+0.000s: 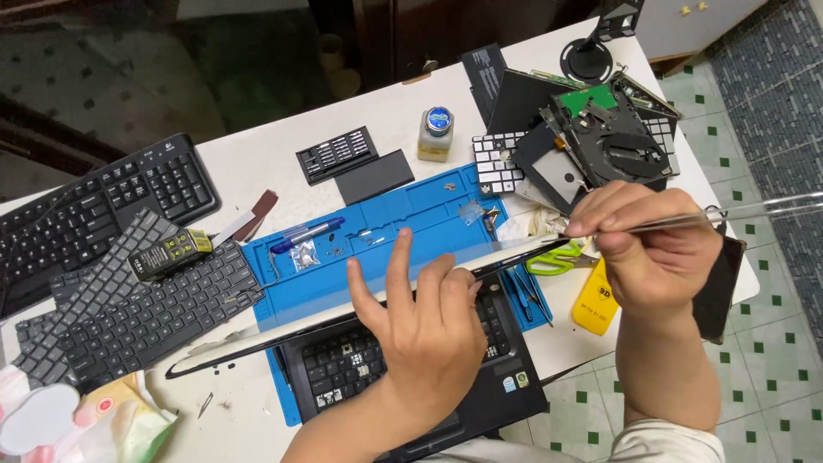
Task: Disassembling a laptop to install or repair a keyboard using a prying tool and screwdriver
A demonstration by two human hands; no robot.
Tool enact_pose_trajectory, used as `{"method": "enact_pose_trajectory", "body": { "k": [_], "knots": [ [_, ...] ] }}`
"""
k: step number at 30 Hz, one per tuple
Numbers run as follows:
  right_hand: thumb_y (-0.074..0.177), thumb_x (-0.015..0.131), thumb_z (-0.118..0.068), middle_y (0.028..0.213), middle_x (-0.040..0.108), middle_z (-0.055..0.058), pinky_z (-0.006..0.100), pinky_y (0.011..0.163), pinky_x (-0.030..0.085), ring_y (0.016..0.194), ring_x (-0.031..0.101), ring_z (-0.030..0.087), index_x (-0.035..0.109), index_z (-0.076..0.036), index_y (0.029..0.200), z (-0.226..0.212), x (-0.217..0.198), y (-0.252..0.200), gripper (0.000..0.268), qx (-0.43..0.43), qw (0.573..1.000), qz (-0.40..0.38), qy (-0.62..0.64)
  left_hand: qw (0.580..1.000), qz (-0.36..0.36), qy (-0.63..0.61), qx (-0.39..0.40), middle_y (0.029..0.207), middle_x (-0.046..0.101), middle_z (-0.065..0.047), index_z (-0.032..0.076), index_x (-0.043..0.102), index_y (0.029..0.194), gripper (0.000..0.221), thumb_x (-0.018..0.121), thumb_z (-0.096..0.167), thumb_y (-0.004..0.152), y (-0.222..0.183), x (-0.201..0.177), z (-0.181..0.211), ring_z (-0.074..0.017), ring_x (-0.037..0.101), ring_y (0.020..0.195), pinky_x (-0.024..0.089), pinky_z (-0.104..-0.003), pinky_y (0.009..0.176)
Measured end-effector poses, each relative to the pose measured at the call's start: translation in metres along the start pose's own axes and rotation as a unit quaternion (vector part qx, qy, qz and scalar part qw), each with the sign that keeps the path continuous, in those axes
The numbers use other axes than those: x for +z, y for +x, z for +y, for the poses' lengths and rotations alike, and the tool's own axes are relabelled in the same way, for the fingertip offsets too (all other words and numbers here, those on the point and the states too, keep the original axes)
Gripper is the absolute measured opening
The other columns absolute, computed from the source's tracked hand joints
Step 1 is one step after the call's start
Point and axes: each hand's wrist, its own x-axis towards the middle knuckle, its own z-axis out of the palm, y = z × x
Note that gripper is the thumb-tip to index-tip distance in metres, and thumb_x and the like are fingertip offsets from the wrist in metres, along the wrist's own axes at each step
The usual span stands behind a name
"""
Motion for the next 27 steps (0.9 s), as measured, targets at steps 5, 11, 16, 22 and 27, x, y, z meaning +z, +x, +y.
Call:
{"method": "enact_pose_trajectory", "body": {
  "k": [5, 11, 16, 22, 27],
  "knots": [
    [0.098, 0.063, -0.011, 0.085, 0.066, 0.013, 0.033, 0.074, 0.061, 0.077, 0.07, 0.024, 0.056, -0.005, 0.098, 0.003, -0.003, -0.009, 0.009, -0.013, 1.0, -0.005, -0.008, 1.0, -0.013, -0.004, 0.0, 0.091, 0.074, -0.004, 0.013, 0.057, 0.079, 0.024, 0.056, 0.008, 0.102, 0.0, -0.004, 0.001, -0.0442, 0.068, 0.117, 0.03, -0.074, 0.107],
    [0.096, 0.062, -0.011, 0.084, 0.067, 0.014, 0.033, 0.073, 0.062, 0.077, 0.071, 0.024, 0.058, -0.003, 0.097, -0.002, -0.006, -0.01, 0.008, -0.01, 0.999, -0.04, 0.007, 0.999, -0.032, -0.004, -0.006, 0.093, 0.073, -0.004, 0.014, 0.054, 0.08, 0.025, 0.05, 0.011, 0.104, -0.004, -0.007, 0.003, -0.0469, 0.066, 0.121, 0.029, -0.076, 0.106],
    [0.095, 0.064, -0.009, 0.083, 0.069, 0.012, 0.032, 0.071, 0.062, 0.076, 0.074, 0.024, 0.061, -0.004, 0.096, -0.007, -0.008, -0.006, 0.006, -0.004, 0.996, -0.079, -0.027, 0.999, -0.036, -0.015, -0.011, 0.095, 0.073, -0.004, 0.013, 0.05, 0.085, 0.019, 0.049, 0.011, 0.104, -0.008, -0.008, 0.004, -0.0483, 0.064, 0.122, 0.029, -0.077, 0.106],
    [0.096, 0.06, -0.013, 0.08, 0.067, 0.013, 0.036, 0.073, 0.059, 0.073, 0.068, 0.025, 0.059, -0.004, 0.09, -0.006, -0.011, -0.01, 0.011, 0.003, 0.997, -0.061, -0.055, 0.999, -0.032, -0.014, -0.012, 0.096, 0.073, -0.002, 0.015, 0.048, 0.086, 0.019, 0.047, 0.006, 0.102, -0.007, -0.008, 0.004, -0.0462, 0.065, 0.122, 0.029, -0.075, 0.106],
    [0.098, 0.061, -0.01, 0.085, 0.068, 0.014, 0.034, 0.073, 0.064, 0.078, 0.07, 0.024, 0.058, -0.004, 0.098, 0.004, -0.017, -0.017, 0.006, -0.002, 0.999, -0.049, -0.005, 1.0, -0.025, -0.004, -0.004, 0.095, 0.073, -0.003, 0.015, 0.047, 0.086, 0.02, 0.046, 0.008, 0.105, -0.006, -0.008, 0.005, -0.0459, 0.066, 0.12, 0.031, -0.075, 0.105]
  ]
}}
